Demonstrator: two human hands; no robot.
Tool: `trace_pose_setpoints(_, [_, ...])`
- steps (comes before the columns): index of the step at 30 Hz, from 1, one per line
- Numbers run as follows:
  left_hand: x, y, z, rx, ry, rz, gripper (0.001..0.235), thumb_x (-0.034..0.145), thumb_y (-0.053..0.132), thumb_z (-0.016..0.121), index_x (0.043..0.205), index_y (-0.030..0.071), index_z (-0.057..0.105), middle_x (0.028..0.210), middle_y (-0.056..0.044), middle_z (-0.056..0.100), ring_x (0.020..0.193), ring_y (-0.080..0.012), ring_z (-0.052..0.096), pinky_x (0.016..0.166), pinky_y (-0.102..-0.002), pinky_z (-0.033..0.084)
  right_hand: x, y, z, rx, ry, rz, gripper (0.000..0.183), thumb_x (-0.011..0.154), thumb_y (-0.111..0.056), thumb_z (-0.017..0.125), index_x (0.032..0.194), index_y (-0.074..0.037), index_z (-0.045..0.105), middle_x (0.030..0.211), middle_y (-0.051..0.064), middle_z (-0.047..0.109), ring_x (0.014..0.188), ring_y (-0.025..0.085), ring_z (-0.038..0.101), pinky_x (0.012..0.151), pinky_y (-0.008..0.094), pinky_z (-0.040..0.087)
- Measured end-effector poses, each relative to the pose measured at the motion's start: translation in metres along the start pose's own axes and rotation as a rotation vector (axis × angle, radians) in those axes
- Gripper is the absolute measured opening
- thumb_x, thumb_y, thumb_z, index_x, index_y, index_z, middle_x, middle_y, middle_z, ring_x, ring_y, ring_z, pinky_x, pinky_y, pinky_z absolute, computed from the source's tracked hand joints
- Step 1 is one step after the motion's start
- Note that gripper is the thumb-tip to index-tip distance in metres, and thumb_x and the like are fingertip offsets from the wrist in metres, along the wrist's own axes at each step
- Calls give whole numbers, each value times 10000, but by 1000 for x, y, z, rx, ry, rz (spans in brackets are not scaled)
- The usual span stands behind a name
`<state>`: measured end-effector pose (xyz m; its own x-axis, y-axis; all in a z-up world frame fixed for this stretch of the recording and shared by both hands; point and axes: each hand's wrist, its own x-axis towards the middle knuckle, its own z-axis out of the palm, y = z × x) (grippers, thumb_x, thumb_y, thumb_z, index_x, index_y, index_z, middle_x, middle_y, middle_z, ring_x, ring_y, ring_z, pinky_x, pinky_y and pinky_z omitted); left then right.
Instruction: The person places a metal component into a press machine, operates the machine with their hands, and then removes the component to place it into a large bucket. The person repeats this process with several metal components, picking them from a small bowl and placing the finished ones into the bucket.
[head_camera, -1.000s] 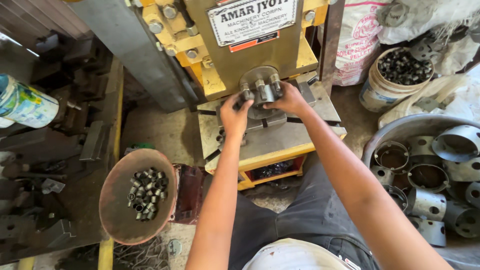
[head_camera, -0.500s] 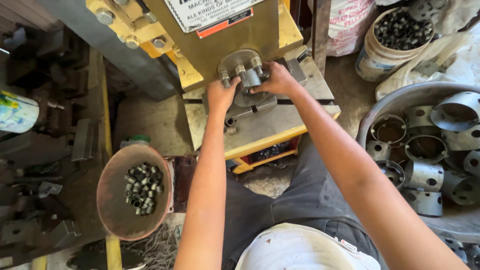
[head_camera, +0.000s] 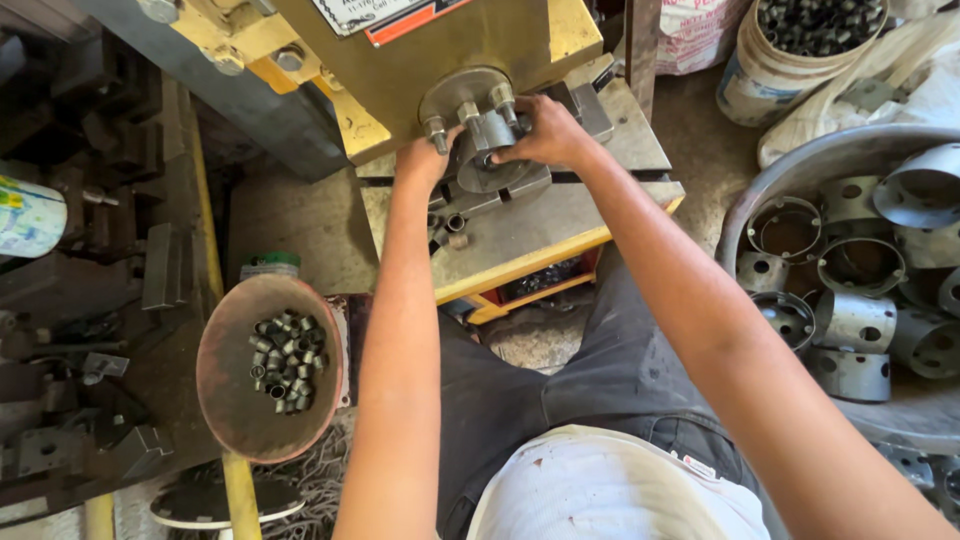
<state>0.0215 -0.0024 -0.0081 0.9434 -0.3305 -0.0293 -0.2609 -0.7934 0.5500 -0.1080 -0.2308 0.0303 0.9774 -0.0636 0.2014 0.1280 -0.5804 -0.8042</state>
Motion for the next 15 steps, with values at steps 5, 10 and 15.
trace_pose_setpoints(5, [-15, 11, -9, -109, 63, 12, 565, 865, 576, 713, 1039, 41, 768, 1020, -213, 740, 991, -366, 697, 884, -421, 526, 2, -8, -1, -68, 25, -2, 858, 559, -426, 969, 1237, 23, 697, 1155, 245, 714, 1097, 367, 687, 966, 429, 523])
trace_pose_setpoints(10, [-49, 37, 4, -524, 289, 255, 406, 805, 352, 841, 982, 3, 731, 893, -150, 776, 831, -302, 756, 777, -414, 565, -3, -6, -4, -21, 1, 3, 859, 573, -432, 947, 1253, 23, 686, 1180, 231, 712, 1106, 346, 690, 970, 413, 531])
trace_pose_setpoints(15, [-22, 18, 5, -285, 216, 224, 451, 840, 438, 797, 987, 14, 751, 918, -186, 758, 880, -349, 731, 790, -428, 545, 0, -9, -2, -30, 20, -3, 823, 577, -426, 961, 1207, 36, 703, 1150, 232, 722, 1086, 339, 701, 962, 413, 530])
